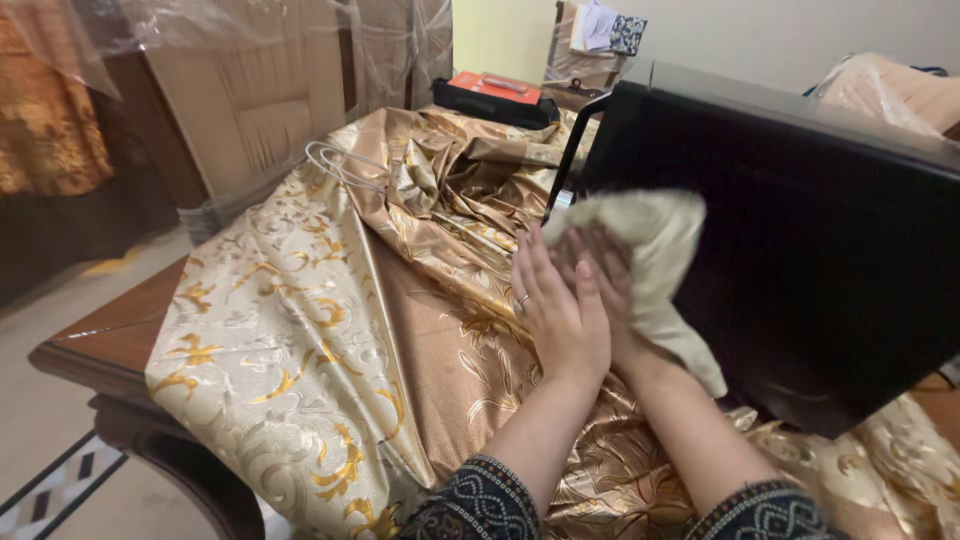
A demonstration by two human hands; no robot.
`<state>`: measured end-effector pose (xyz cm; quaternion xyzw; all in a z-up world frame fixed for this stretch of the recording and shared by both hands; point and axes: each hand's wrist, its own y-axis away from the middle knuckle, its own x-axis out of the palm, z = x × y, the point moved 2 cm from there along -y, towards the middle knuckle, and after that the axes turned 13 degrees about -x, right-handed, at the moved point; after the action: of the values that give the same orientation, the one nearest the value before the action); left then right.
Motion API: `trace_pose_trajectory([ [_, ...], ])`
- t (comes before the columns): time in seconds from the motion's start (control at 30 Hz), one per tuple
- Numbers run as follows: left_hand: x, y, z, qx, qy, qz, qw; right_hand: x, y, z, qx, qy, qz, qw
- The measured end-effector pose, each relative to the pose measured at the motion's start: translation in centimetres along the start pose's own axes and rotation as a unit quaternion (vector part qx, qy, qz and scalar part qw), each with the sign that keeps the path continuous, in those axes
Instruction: The person wipes the exterior of a black microwave oven with a cloth. They clean the front, sides, and top surfaces while the appliance sits on a patterned tablecloth.
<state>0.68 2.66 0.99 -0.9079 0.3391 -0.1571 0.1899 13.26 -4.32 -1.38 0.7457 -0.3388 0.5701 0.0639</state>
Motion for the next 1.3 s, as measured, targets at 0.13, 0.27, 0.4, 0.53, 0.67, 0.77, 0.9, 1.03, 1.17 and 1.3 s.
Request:
trace_pose_trajectory([
  [0.13,-0.2,0.2,-0.2,0.026,-0.028,0.016,0.999,0.5,0.4,1.5,-0.241,0.776,0.133,0.567],
  [0.27,0.1,0.5,-0.3,0.069,-0.041,0.032,0.996,5.1,5.8,-1.9,-0.308,0.941,0.043,-0.131],
  [0.4,0.4,1.2,-1.1,0.197,-0.092,0.052,0.975,10.3,11.6,-3.2,-0.455,0.83,-0.122,-0.298],
  [0.53,0.2,2.5,-2.2,0.256,-0.129,0.075,0.955,11.8,15.0,-2.2,-0.497,0.742,-0.275,-0.356],
  [0.67,0.4,2.6,-3.0,0.281,-0.095,0.088,0.951,9.9,12.9,-1.0,-0.488,0.737,-0.195,-0.425],
  [0.77,0.5,3.2,-2.9,0.283,-0.079,0.094,0.951,7.9,10.7,-2.4,-0.412,0.811,-0.049,-0.412],
  [0.9,0.8,3.8,-2.6,0.323,-0.105,0.086,0.937,7.4,8.5,-5.2,-0.424,0.869,0.126,-0.223],
  [1.03,1.6,4.3,-2.6,0.328,-0.024,0.225,0.917,8.0,10.2,-4.8,-0.487,0.805,0.176,0.29],
  [1.17,1.6,4.4,-3.4,0.329,-0.134,0.212,0.91,7.8,11.3,-4.9,-0.556,0.808,0.177,0.077],
  [1.3,1.8,2.1,-3.6,0.256,-0.313,0.058,0.913,11.1,13.4,-4.7,-0.564,0.676,0.217,0.422],
])
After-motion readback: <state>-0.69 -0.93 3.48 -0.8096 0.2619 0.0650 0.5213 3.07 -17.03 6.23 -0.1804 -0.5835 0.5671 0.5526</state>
